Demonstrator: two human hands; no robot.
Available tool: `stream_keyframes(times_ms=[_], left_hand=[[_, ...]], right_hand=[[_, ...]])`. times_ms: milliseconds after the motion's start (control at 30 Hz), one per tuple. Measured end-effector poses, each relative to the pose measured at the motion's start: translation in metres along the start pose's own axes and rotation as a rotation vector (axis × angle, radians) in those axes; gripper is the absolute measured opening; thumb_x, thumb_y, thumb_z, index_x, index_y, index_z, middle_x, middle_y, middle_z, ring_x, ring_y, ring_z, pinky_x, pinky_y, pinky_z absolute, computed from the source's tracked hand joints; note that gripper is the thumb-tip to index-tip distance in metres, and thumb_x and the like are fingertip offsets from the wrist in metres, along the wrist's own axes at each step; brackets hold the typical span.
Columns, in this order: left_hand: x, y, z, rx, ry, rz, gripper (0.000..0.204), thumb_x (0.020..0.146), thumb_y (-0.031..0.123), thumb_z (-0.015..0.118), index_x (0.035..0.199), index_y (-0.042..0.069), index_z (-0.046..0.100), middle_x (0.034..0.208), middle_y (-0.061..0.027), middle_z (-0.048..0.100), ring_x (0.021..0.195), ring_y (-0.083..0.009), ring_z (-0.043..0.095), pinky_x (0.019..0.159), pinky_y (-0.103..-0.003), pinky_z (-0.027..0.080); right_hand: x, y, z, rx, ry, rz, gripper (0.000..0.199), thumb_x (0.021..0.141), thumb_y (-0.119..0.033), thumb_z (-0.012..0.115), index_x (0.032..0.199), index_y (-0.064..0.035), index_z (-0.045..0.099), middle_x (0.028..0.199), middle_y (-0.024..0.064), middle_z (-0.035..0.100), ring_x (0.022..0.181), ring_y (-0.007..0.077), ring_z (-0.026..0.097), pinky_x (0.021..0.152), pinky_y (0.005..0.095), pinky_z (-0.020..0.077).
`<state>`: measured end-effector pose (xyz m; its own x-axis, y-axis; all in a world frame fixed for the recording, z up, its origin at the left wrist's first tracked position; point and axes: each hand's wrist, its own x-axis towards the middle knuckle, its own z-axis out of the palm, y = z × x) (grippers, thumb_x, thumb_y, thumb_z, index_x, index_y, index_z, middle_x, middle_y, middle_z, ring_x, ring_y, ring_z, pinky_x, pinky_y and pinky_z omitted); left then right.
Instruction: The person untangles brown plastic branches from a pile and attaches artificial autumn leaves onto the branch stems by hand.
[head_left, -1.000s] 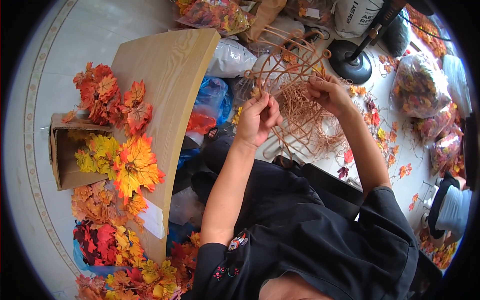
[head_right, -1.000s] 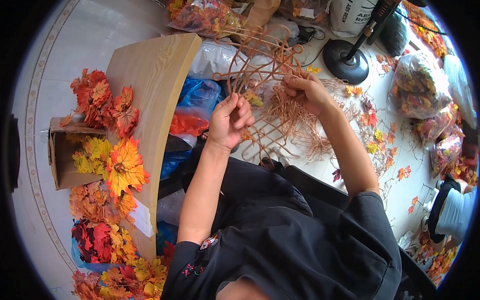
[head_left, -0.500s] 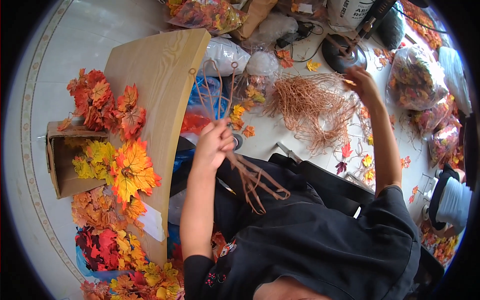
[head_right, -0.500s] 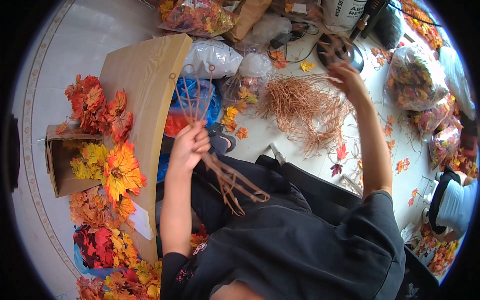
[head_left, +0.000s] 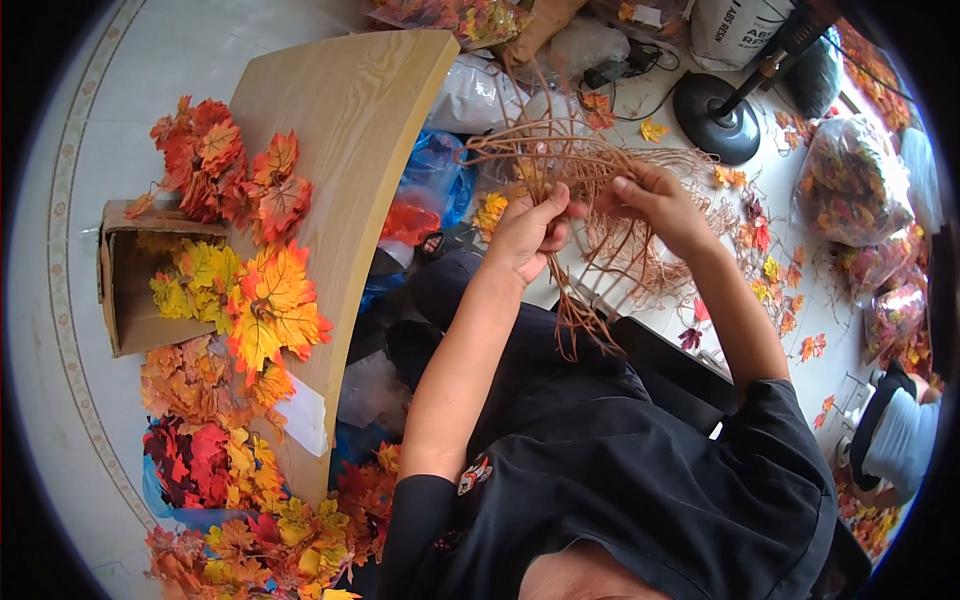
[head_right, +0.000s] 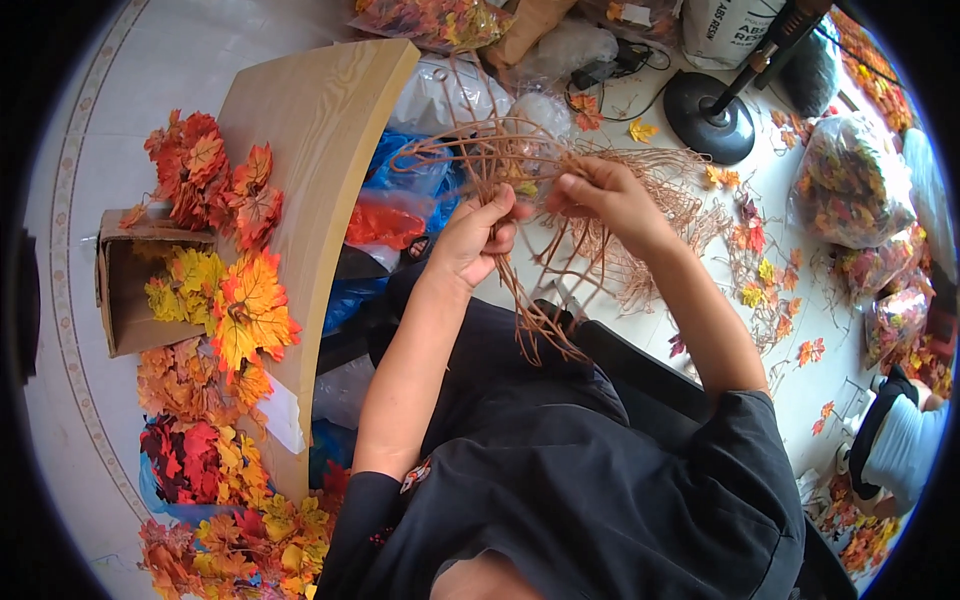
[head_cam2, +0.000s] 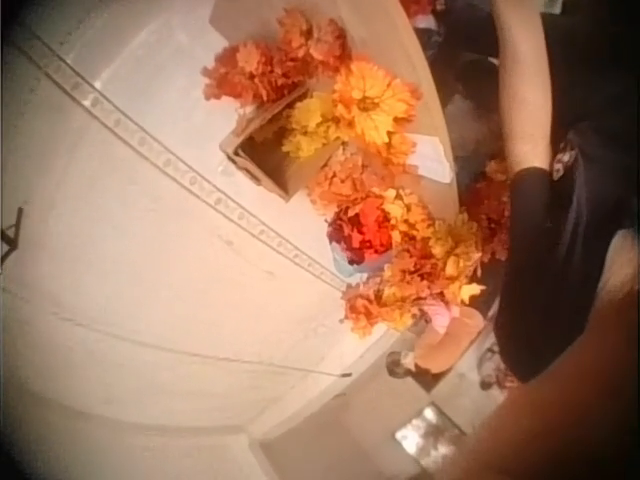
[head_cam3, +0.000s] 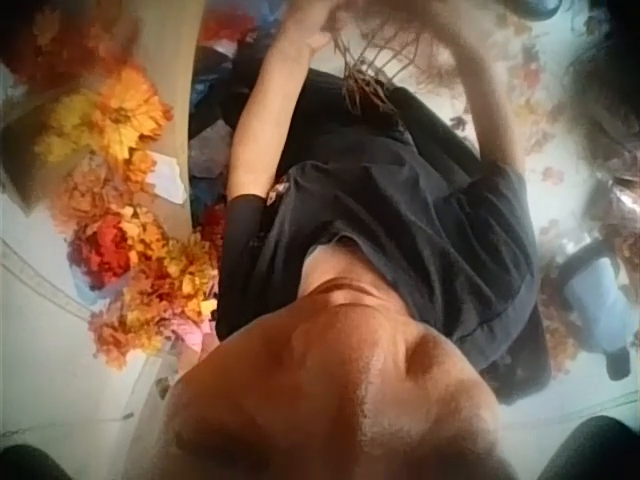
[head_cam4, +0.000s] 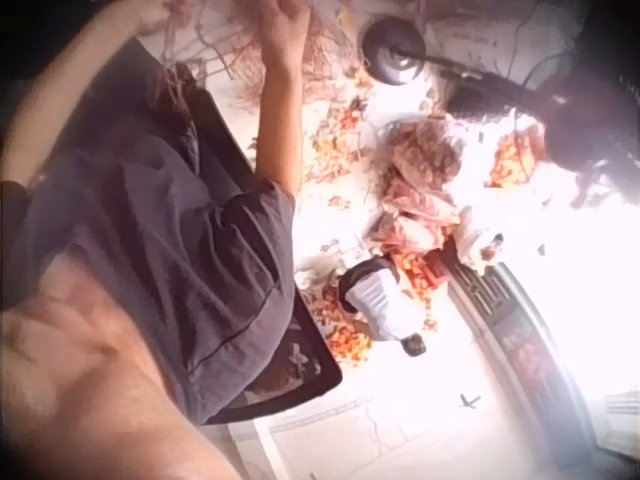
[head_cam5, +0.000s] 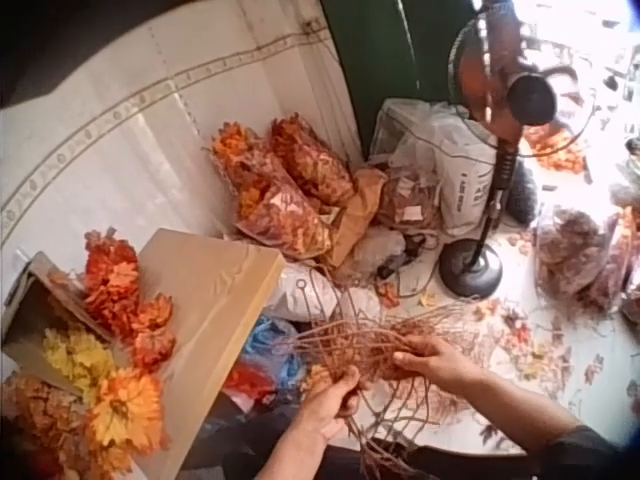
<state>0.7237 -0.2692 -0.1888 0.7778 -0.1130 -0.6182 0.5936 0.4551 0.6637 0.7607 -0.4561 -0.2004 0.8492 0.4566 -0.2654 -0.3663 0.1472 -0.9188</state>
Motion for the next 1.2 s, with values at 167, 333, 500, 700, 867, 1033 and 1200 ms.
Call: stream_keyframes(times_ms=[167,333,500,700,867,1033,1200], left_hand=[[-0.026,0.006,-0.034,-0.044,-0.284,-0.184,0.019,0.088,0.023,0.051,0.078,0.007,0.049,0.048,0.0076,0.036,0.033,0.0007,0.026,0.033,-0.015,0.018],[-0.054,-0.009,-0.116,-0.317,-0.145,-0.304,0.017,0.089,0.021,0.048,0.078,0.008,0.047,0.046,0.0097,0.032,0.033,-0.0002,0.027,0.031,-0.016,0.017],[-0.025,-0.050,-0.150,-0.655,0.077,-0.320,0.012,0.089,0.014,0.046,0.083,0.004,0.046,0.062,0.0008,0.047,0.039,-0.0010,0.033,0.031,-0.014,0.022],[-0.020,-0.051,-0.150,-0.805,-0.019,-0.217,0.003,0.086,0.007,0.047,0.087,0.004,0.045,0.089,-0.0112,0.059,0.042,-0.0015,0.039,0.031,-0.013,0.025],[-0.035,-0.071,-0.164,-0.938,-0.110,-0.108,0.022,0.089,0.007,0.039,0.108,-0.003,0.046,0.100,-0.0101,0.061,0.037,0.0017,0.037,0.030,-0.012,0.022],[-0.047,-0.090,-0.171,-1.016,-0.038,-0.104,0.014,0.089,0.007,0.040,0.093,-0.001,0.050,0.107,-0.0156,0.057,0.037,0.0018,0.036,0.031,-0.012,0.023],[-0.052,-0.073,-0.178,-0.902,-0.090,0.019,0.012,0.088,0.011,0.047,0.093,0.003,0.054,0.116,-0.0160,0.052,0.039,0.0039,0.035,0.032,-0.011,0.023]], right_hand=[[0.020,-0.001,-0.030,0.060,-0.123,0.136,0.014,0.087,-0.018,0.053,0.090,-0.0047,0.055,0.059,-0.0067,0.040,0.048,0.0027,0.036,0.042,0.0180,0.0297],[0.019,0.000,-0.224,0.076,0.683,-0.182,0.009,0.085,-0.015,0.052,0.078,-0.0103,0.051,0.051,-0.0082,0.030,0.037,0.0016,0.025,0.032,0.0179,0.0182],[0.032,-0.080,-0.083,0.140,0.207,-0.013,0.021,0.090,-0.018,0.044,0.097,-0.0021,0.055,0.058,-0.0064,0.034,0.044,0.0021,0.030,0.037,0.0160,0.0236],[0.135,-0.158,0.117,-0.206,-0.285,-0.115,0.021,0.090,-0.019,0.043,0.093,-0.0009,0.054,0.066,0.0013,0.053,0.056,0.0101,0.053,0.057,0.0224,0.0491],[0.271,-0.157,0.222,0.057,-0.235,0.054,0.013,0.087,-0.006,0.044,0.086,0.0040,0.051,0.076,0.0117,0.057,0.068,0.0214,0.060,0.070,0.0339,0.0556],[0.355,-0.104,0.258,-0.741,-0.109,-0.195,0.036,0.084,-0.028,0.052,0.096,0.0060,0.055,0.089,0.0168,0.061,0.079,0.0291,0.061,0.073,0.0389,0.0515],[0.361,-0.067,0.234,-1.294,0.304,-0.907,0.027,0.080,-0.026,0.054,0.085,-0.0004,0.061,0.079,0.0142,0.062,0.072,0.0227,0.058,0.062,0.0335,0.0449]])
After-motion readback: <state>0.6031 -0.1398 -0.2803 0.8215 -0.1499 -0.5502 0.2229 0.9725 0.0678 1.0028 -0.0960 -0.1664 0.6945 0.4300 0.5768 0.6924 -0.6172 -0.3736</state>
